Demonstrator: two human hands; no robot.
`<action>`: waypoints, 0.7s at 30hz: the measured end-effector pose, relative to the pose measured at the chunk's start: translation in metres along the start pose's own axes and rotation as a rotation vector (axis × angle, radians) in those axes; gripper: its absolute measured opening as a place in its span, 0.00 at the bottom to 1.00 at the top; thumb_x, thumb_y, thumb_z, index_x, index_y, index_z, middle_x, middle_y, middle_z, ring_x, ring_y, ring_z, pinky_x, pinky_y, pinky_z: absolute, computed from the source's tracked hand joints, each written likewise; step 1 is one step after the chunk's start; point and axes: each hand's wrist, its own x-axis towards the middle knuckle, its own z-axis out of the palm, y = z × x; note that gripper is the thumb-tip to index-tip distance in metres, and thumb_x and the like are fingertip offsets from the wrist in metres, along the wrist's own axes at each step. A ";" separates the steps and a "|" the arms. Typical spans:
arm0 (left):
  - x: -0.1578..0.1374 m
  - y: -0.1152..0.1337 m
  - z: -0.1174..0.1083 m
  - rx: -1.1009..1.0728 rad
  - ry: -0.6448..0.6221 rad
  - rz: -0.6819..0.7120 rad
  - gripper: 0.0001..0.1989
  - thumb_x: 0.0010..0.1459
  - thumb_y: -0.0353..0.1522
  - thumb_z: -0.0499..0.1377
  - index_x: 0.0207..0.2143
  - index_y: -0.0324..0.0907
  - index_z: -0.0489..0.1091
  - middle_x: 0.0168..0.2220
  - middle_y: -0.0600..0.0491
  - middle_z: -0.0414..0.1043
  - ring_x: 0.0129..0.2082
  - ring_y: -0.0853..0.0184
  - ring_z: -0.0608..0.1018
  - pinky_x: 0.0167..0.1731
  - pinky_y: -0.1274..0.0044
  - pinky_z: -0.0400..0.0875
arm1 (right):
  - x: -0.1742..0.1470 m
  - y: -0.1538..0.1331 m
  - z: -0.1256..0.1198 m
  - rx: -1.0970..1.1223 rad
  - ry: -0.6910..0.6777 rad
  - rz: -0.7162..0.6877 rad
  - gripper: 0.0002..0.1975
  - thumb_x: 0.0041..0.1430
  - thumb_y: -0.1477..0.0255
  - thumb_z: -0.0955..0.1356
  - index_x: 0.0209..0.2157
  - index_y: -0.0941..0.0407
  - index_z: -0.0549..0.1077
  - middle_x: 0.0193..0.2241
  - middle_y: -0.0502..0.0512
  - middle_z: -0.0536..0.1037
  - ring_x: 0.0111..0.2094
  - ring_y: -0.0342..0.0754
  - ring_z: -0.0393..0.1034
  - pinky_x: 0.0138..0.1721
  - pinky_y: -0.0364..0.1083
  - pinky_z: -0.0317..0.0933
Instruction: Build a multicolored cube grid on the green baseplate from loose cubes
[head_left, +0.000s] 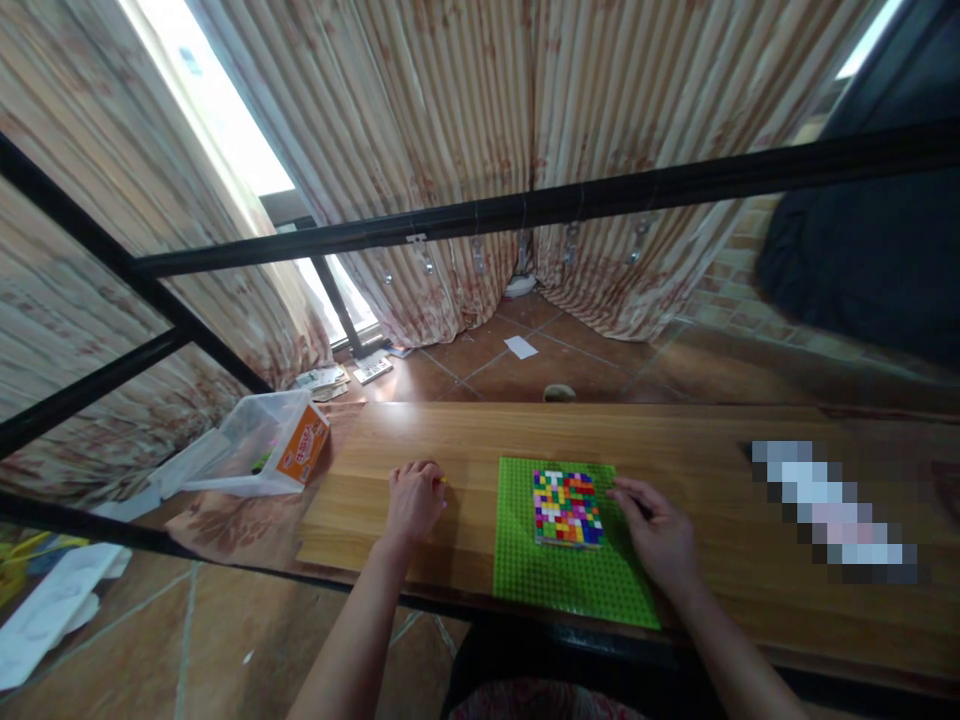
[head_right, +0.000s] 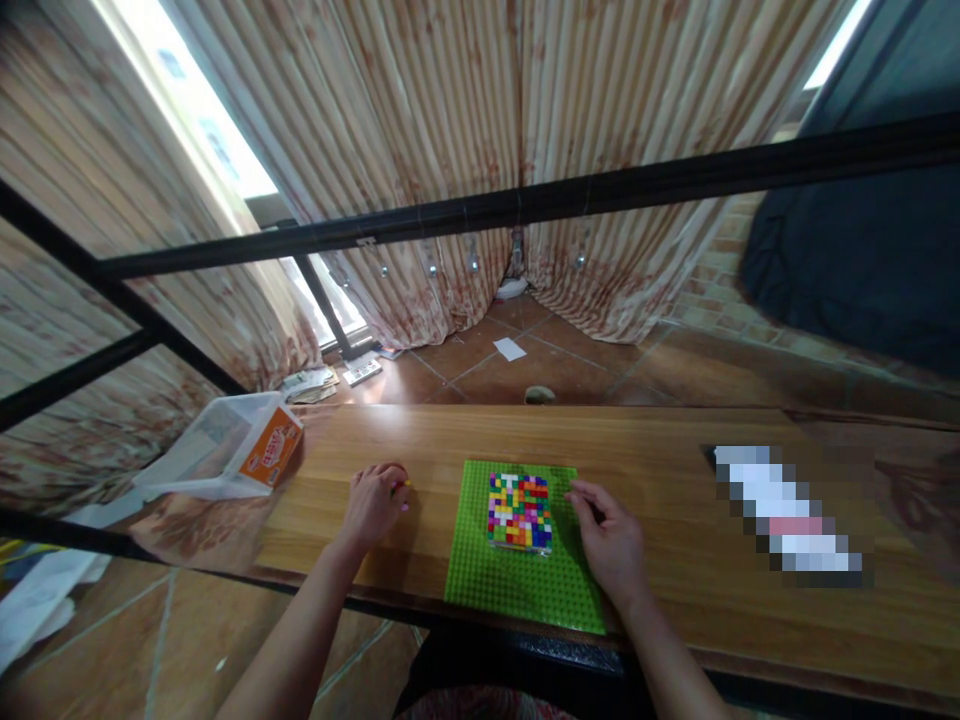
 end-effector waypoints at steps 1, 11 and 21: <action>0.001 0.000 0.000 -0.006 0.009 0.003 0.07 0.56 0.29 0.53 0.33 0.43 0.72 0.43 0.50 0.75 0.44 0.60 0.72 0.47 0.66 0.58 | 0.000 0.000 0.000 0.007 -0.001 -0.001 0.18 0.53 0.56 0.66 0.38 0.54 0.76 0.35 0.58 0.81 0.38 0.54 0.75 0.41 0.53 0.67; -0.031 0.039 -0.014 -0.494 0.153 0.066 0.08 0.58 0.37 0.53 0.33 0.44 0.68 0.36 0.50 0.73 0.38 0.62 0.74 0.40 0.72 0.67 | 0.001 -0.013 0.003 0.146 0.031 0.026 0.16 0.53 0.58 0.68 0.35 0.56 0.76 0.32 0.58 0.81 0.37 0.54 0.75 0.41 0.53 0.68; -0.071 0.116 -0.011 -1.375 -0.340 -0.247 0.17 0.47 0.45 0.63 0.27 0.40 0.71 0.24 0.55 0.68 0.26 0.70 0.68 0.27 0.80 0.62 | -0.046 -0.120 -0.018 0.116 -0.332 -0.280 0.09 0.60 0.68 0.66 0.41 0.50 0.76 0.37 0.54 0.79 0.41 0.48 0.72 0.43 0.47 0.66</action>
